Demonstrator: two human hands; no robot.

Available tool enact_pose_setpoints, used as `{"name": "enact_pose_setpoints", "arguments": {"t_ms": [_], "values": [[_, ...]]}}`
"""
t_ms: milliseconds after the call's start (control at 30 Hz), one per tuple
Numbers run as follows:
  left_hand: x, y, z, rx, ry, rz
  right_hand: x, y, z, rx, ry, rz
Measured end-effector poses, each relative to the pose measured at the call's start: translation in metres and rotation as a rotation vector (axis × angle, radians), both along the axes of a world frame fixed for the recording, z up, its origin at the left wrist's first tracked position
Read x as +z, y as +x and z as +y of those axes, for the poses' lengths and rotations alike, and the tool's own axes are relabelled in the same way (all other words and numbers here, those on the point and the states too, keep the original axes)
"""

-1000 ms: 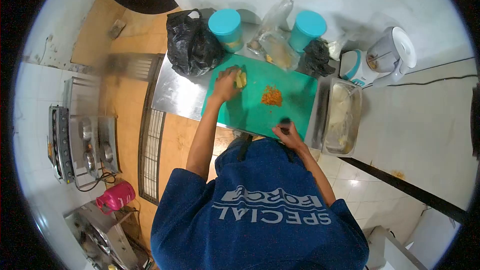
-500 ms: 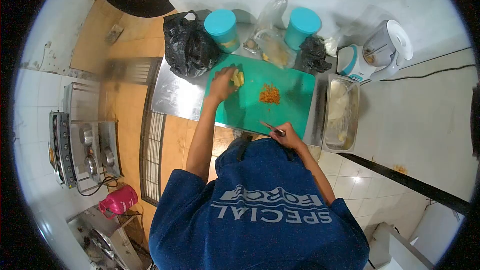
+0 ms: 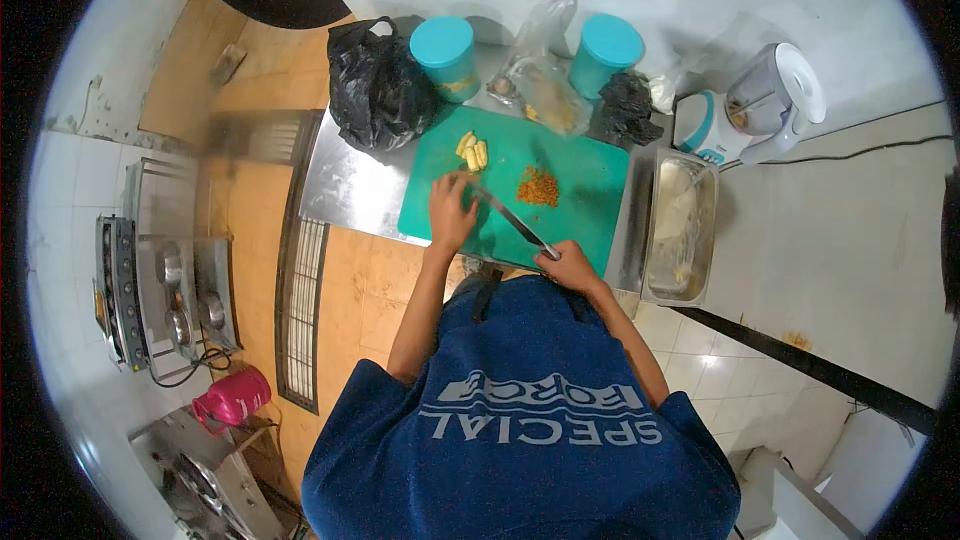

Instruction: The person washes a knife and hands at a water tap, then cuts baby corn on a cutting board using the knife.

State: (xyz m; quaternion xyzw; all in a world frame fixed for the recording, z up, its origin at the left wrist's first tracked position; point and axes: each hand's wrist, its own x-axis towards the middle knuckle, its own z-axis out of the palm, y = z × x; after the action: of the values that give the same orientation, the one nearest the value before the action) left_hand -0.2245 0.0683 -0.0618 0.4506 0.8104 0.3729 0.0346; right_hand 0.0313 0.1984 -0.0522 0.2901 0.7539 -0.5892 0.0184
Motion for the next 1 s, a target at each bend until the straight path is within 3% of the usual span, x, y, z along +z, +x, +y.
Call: {"name": "enact_pose_setpoints", "arguments": {"t_ms": [67,167,233,367,467,533,733,867,1000], "values": [[-0.004,0.002,-0.004,0.020,-0.006,-0.007,0.008,-0.002,-0.001,-0.007,0.050,-0.087],[-0.009,0.000,-0.005,0.067,-0.008,-0.014,0.002,0.001,0.002,0.120,0.084,0.120],[-0.008,-0.004,-0.005,0.074,-0.081,-0.043,-0.001,-0.001,-0.004,-0.093,-0.120,0.100],[-0.004,-0.010,-0.001,0.077,-0.129,-0.014,-0.009,0.001,0.004,-0.113,0.029,-0.005],[-0.009,-0.018,0.008,0.072,-0.129,-0.011,0.005,0.004,0.006,0.079,0.062,0.126],[-0.007,-0.018,0.016,0.204,-0.046,-0.065,0.015,0.002,-0.006,-0.177,-0.187,0.233],[0.003,-0.030,0.038,0.337,-0.266,-0.109,0.006,0.006,0.006,-0.086,-0.010,-0.018],[0.016,-0.031,0.049,0.368,-0.395,-0.098,0.003,0.011,0.003,-0.020,-0.025,0.074],[0.007,-0.035,0.052,0.372,-0.440,-0.154,-0.003,0.012,0.005,-0.143,-0.048,0.020]]}}
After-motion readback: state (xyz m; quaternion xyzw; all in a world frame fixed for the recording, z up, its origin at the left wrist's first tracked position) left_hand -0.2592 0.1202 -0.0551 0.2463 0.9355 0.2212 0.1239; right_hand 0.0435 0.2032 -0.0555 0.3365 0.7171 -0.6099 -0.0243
